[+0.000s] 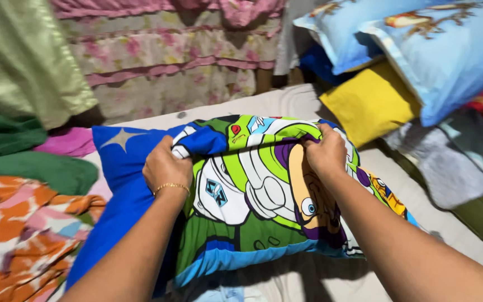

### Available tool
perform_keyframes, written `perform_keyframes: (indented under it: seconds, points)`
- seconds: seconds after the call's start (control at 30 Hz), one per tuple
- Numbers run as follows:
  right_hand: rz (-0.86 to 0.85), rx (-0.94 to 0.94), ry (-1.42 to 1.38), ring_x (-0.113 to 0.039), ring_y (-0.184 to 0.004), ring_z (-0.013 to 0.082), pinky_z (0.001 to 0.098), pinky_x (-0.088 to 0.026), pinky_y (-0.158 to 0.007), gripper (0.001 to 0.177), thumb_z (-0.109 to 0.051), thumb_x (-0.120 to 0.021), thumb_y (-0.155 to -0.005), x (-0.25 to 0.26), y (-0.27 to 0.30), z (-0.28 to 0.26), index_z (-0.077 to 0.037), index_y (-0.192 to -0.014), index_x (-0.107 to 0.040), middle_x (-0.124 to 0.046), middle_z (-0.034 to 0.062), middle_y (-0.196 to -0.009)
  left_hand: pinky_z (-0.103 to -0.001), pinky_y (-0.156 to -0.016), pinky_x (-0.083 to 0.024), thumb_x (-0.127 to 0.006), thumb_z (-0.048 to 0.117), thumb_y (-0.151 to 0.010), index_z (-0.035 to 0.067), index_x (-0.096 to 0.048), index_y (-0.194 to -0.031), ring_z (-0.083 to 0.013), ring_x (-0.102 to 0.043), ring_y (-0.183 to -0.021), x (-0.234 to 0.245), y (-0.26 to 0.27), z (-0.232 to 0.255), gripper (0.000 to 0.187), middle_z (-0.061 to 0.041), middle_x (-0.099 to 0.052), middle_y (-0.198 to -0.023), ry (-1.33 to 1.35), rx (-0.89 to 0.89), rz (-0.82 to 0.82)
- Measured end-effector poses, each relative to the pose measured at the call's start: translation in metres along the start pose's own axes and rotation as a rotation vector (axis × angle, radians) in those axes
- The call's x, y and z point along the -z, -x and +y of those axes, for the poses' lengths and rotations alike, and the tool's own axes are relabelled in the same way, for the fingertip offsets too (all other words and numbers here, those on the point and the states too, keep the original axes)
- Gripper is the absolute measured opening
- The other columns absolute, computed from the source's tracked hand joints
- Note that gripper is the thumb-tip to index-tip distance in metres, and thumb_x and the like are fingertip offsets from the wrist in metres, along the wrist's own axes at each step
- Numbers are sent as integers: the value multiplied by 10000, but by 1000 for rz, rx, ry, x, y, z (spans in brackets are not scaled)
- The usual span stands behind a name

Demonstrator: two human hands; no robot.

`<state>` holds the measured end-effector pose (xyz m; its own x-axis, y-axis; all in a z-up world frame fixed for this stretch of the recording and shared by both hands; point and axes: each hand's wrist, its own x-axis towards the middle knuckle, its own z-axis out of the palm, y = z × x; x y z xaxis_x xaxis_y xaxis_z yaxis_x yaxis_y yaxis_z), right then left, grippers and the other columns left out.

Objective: The person inserts a pillow into a light blue floral pillowcase, smoothing the fabric and adjusting the corners to fit the pillow. They then fold the covered pillow and place it on a stack of other bedding items. Finally, the person folds a separate light blue floral sheet or cloth into a compact square.

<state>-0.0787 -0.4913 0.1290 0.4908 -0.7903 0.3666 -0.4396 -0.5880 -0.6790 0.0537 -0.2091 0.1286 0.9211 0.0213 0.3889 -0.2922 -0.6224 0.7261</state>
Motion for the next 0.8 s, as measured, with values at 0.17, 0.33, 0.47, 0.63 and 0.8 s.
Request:
perform_keyframes:
  seconds: [0.17, 0.33, 0.47, 0.63, 0.8]
  points:
    - [135, 10, 27, -716, -957, 373, 453, -531, -885, 452, -183, -830, -794, 49, -10, 45, -65, -1210, -697, -739, 226, -991, -557, -768, -507, -720, 107, -763, 114, -661, -905, -472, -647, -903, -44, 3, 48, 154, -202, -707, -899, 37, -184, 0]
    - [208, -165, 74, -719, -963, 378, 477, -529, -876, 369, -211, -808, -821, 126, -11, 109, -93, -1157, -710, -748, 206, -1002, -541, -794, -504, -704, 66, -775, 125, -662, -933, -449, -650, -938, -103, 34, 121, 174, -179, -711, -941, 112, -304, -115]
    - [348, -247, 145, -694, -986, 404, 490, -516, -876, 392, -226, -820, -809, 190, 3, 166, -95, -1157, -694, -732, 217, -1026, -540, -808, -497, -729, 54, -744, 118, -656, -944, -422, -654, -990, -156, 71, 187, 223, -139, -725, -990, 151, -414, -234]
    - [489, -387, 212, -691, -985, 420, 503, -513, -868, 364, -206, -801, -826, 271, 27, 239, -86, -1146, -675, -734, 219, -1014, -533, -841, -499, -781, 129, -784, 154, -683, -981, -392, -669, -1001, -227, 140, 281, 222, -110, -730, -1008, 228, -506, -413]
    - [655, -440, 330, -683, -896, 435, 528, -504, -822, 383, -169, -814, -810, 337, 49, 308, -69, -1150, -668, -719, 227, -891, -559, -870, -444, -781, 89, -750, 178, -696, -1052, -369, -647, -1063, -290, 218, 362, 326, -85, -718, -1083, 332, -618, -551]
